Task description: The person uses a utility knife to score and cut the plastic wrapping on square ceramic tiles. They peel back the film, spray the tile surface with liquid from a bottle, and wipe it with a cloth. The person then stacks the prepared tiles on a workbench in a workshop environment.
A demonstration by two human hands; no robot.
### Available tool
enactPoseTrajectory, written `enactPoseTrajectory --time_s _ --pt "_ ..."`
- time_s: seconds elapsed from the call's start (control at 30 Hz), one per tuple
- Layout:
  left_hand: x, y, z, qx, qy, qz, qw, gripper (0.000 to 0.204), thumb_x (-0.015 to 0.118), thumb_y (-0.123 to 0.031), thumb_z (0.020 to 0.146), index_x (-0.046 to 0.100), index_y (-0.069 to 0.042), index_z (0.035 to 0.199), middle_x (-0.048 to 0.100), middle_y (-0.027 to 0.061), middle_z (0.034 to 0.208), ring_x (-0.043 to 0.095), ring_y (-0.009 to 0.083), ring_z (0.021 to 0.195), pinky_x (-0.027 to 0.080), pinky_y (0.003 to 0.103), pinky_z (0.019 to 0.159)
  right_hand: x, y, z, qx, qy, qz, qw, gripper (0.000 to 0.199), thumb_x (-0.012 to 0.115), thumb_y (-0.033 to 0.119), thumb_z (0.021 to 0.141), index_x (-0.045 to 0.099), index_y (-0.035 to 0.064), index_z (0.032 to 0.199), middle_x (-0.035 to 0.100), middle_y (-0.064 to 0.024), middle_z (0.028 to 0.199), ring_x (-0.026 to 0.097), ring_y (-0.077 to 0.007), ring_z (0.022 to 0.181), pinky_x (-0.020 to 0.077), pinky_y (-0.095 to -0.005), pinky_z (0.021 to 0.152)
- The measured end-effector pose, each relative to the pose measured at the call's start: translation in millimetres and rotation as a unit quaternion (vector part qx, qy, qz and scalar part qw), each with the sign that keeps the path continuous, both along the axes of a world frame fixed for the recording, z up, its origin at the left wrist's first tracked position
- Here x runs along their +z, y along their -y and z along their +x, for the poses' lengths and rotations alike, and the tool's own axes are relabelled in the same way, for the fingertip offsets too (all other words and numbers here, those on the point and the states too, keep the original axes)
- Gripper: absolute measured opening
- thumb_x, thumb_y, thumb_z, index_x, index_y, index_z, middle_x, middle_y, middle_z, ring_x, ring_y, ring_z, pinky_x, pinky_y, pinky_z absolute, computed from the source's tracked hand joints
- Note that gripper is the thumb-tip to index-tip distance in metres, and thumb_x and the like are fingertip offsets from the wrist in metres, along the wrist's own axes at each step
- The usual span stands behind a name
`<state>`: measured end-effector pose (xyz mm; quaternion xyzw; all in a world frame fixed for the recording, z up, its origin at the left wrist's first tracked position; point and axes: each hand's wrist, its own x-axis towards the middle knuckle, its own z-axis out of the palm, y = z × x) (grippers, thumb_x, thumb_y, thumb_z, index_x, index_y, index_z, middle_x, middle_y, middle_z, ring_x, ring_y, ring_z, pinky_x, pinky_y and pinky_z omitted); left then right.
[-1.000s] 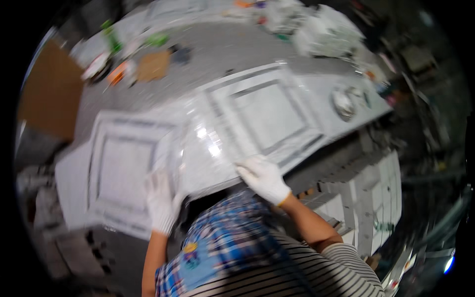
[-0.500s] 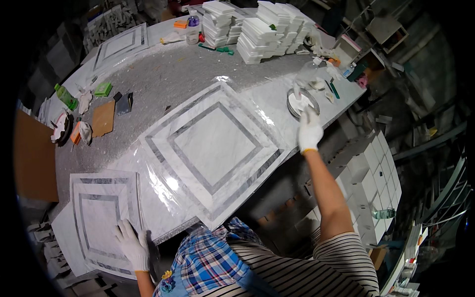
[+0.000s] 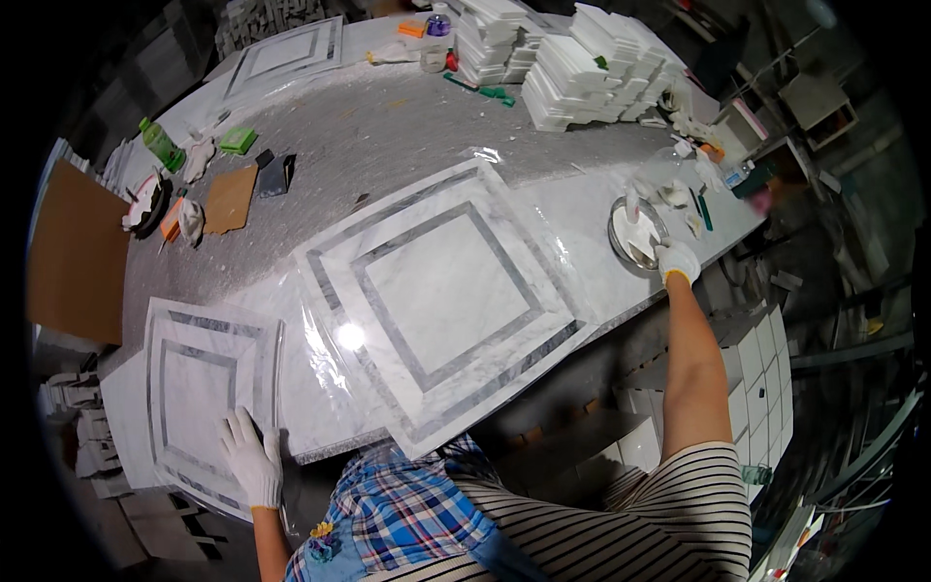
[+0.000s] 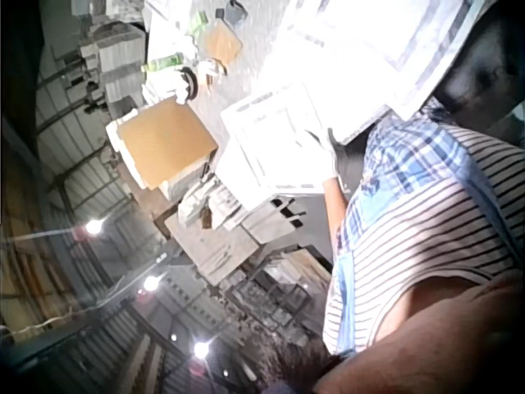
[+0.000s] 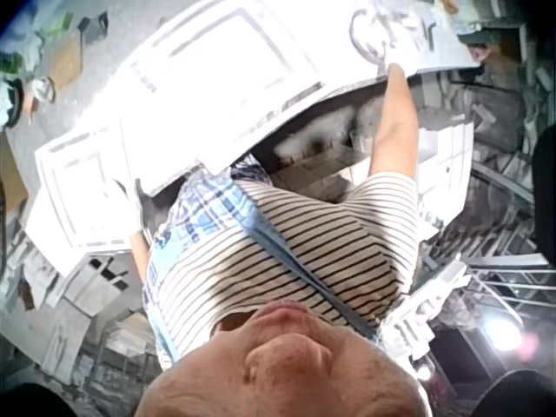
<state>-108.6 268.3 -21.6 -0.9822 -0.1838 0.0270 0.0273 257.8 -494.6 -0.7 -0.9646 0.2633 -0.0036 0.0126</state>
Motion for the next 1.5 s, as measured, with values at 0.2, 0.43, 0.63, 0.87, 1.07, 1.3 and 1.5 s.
enactPoseTrajectory --time_s 0.2,0.43,0.63,0.87,1.07,1.3,1.5 --pt "7.3 18.7 5.5 -0.014 -0.009 0.006 1.000 0.075 0.062 -0.040 0.098 0.041 0.003 0.156 0.043 0.0286 0.159 0.036 0.0509 0.147 0.029 0.056 0.122 7.0 -0.7 14.2 -0.042 -0.013 -0.071 0.997 0.034 0.062 0.034 0.089 0.081 0.0144 0.111 0.076 -0.0177 0.116 0.073 -0.0403 0.108 0.0586 -0.0514 0.088" --pt "24.6 12.3 17.1 0.048 0.124 -0.103 0.986 0.055 0.070 -0.036 0.094 0.060 0.004 0.130 0.061 0.0297 0.130 0.055 0.0474 0.124 0.042 0.053 0.109 45.6 -34.2 13.7 0.116 0.100 0.068 0.986 0.035 0.060 0.030 0.103 0.072 0.0078 0.128 0.073 -0.0216 0.122 0.069 -0.0387 0.107 0.0543 -0.0412 0.096" --pt "75.8 46.1 40.7 0.032 0.109 -0.329 0.937 0.037 0.072 -0.035 0.084 0.068 -0.001 0.097 0.069 0.0227 0.095 0.066 0.0378 0.094 0.051 0.049 0.081 46.4 -267.7 -88.3 0.164 0.035 0.569 0.805 0.028 0.066 0.030 0.105 0.069 0.0068 0.121 0.061 0.0001 0.089 0.056 -0.0079 0.078 0.0460 -0.0236 0.068" --pt "91.6 55.6 7.9 0.129 0.075 -0.822 0.549 0.044 0.069 -0.018 0.098 0.064 0.005 0.136 0.072 0.0102 0.122 0.067 0.0144 0.108 0.052 0.028 0.095 55.5 -515.6 -241.4 0.276 -0.261 0.689 0.617 0.016 0.062 0.012 0.105 0.064 -0.0017 0.114 0.070 -0.0054 0.088 0.055 -0.0050 0.067 0.0453 -0.0195 0.059" --pt "86.7 20.9 -20.2 0.218 0.128 -0.806 0.535 0.030 0.067 -0.017 0.101 0.071 0.007 0.120 0.074 0.0079 0.103 0.066 0.0117 0.094 0.053 0.027 0.084 49.7 -578.3 -277.1 0.277 -0.343 0.691 0.572 0.019 0.061 0.013 0.106 0.064 -0.0023 0.118 0.069 -0.0043 0.089 0.056 -0.0058 0.070 0.0466 -0.0213 0.063" --pt "68.0 -9.2 -39.0 0.315 0.167 -0.810 0.465 0.028 0.070 -0.019 0.100 0.077 0.007 0.103 0.076 0.0078 0.098 0.067 0.0115 0.090 0.052 0.026 0.082 54.3 -610.9 -292.6 0.286 -0.390 0.605 0.632 0.021 0.064 0.016 0.105 0.066 -0.0026 0.114 0.067 -0.0029 0.085 0.055 -0.0062 0.070 0.0465 -0.0220 0.064" --pt "45.4 -39.4 -47.2 0.319 0.276 -0.706 0.568 0.027 0.069 -0.021 0.100 0.077 0.004 0.099 0.071 0.0030 0.084 0.061 0.0115 0.079 0.049 0.028 0.077 43.5 -617.9 -290.5 0.299 -0.375 0.576 0.662 0.020 0.063 0.018 0.105 0.067 -0.0003 0.113 0.066 -0.0003 0.083 0.054 -0.0056 0.069 0.0447 -0.0215 0.062"
